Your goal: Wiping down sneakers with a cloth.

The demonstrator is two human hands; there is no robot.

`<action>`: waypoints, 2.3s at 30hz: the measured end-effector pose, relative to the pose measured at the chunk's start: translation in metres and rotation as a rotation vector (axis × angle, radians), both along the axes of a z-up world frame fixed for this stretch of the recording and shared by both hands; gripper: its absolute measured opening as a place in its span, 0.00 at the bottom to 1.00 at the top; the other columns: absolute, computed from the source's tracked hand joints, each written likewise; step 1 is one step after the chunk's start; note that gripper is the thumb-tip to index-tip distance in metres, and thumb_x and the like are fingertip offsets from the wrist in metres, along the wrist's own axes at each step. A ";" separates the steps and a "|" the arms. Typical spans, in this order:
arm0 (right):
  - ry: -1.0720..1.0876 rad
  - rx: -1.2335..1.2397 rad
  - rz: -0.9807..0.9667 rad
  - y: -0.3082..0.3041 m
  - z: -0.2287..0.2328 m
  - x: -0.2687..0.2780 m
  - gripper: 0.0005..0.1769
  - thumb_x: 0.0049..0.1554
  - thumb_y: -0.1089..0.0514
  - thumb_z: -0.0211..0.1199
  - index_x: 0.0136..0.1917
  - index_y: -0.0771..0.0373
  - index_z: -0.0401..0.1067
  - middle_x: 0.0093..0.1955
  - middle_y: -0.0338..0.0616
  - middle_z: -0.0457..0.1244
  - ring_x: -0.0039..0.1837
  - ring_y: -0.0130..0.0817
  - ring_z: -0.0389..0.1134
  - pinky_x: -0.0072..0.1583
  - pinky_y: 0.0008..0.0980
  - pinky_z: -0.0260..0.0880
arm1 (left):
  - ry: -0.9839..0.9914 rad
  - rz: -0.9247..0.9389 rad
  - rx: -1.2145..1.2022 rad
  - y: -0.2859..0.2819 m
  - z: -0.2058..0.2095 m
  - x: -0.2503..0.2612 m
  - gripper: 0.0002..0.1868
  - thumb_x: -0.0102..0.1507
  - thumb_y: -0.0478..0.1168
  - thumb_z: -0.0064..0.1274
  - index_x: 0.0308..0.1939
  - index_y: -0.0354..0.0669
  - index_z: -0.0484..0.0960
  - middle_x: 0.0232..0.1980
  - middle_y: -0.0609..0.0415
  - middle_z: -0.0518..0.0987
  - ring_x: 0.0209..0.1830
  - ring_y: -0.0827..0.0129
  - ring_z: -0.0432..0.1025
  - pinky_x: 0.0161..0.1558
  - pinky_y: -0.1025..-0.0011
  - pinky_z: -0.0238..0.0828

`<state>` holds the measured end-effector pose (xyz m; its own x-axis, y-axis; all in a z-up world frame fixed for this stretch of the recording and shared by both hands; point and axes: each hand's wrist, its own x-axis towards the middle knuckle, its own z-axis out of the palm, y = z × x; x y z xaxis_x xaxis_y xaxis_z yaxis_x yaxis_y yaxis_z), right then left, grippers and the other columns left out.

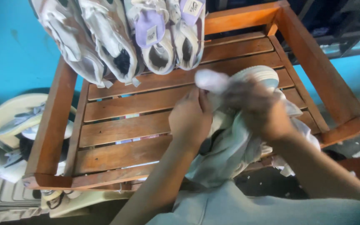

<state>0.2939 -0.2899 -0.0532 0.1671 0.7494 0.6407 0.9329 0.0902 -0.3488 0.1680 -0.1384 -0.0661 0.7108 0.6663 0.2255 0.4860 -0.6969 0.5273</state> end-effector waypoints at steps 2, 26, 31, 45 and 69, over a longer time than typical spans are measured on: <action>-0.169 -0.105 -0.100 -0.008 -0.001 0.014 0.21 0.60 0.79 0.45 0.64 0.89 0.70 0.55 0.64 0.66 0.69 0.55 0.62 0.79 0.36 0.52 | -0.101 -0.022 0.009 -0.003 0.002 -0.005 0.19 0.72 0.46 0.36 0.56 0.46 0.82 0.42 0.46 0.83 0.40 0.48 0.80 0.36 0.50 0.81; 0.045 -0.002 -0.468 0.029 -0.001 -0.061 0.31 0.50 0.76 0.49 0.68 0.76 0.68 0.68 0.68 0.62 0.76 0.72 0.55 0.77 0.64 0.50 | 0.054 -0.373 0.014 0.022 0.017 -0.014 0.16 0.73 0.42 0.32 0.50 0.38 0.75 0.48 0.46 0.78 0.43 0.53 0.80 0.37 0.57 0.82; 0.083 0.065 -0.954 -0.003 -0.027 0.014 0.23 0.65 0.65 0.59 0.73 0.66 0.72 0.55 0.62 0.69 0.64 0.65 0.67 0.62 0.61 0.65 | -0.254 -0.347 0.279 0.022 0.002 -0.018 0.13 0.72 0.40 0.36 0.47 0.41 0.77 0.39 0.49 0.78 0.33 0.55 0.81 0.28 0.62 0.80; 0.180 -0.023 -0.641 0.048 -0.006 -0.139 0.34 0.53 0.74 0.48 0.70 0.57 0.71 0.70 0.47 0.65 0.79 0.54 0.55 0.77 0.52 0.52 | 0.018 -0.502 -0.009 0.029 0.012 -0.015 0.15 0.73 0.41 0.32 0.60 0.41 0.69 0.55 0.45 0.74 0.49 0.48 0.77 0.42 0.51 0.82; -0.143 -0.123 -0.514 0.023 0.002 -0.031 0.25 0.61 0.69 0.50 0.70 0.61 0.70 0.63 0.60 0.62 0.69 0.69 0.60 0.68 0.64 0.61 | -0.347 -0.324 0.206 0.028 -0.023 -0.006 0.11 0.66 0.45 0.49 0.51 0.55 0.82 0.41 0.57 0.81 0.37 0.55 0.80 0.40 0.58 0.76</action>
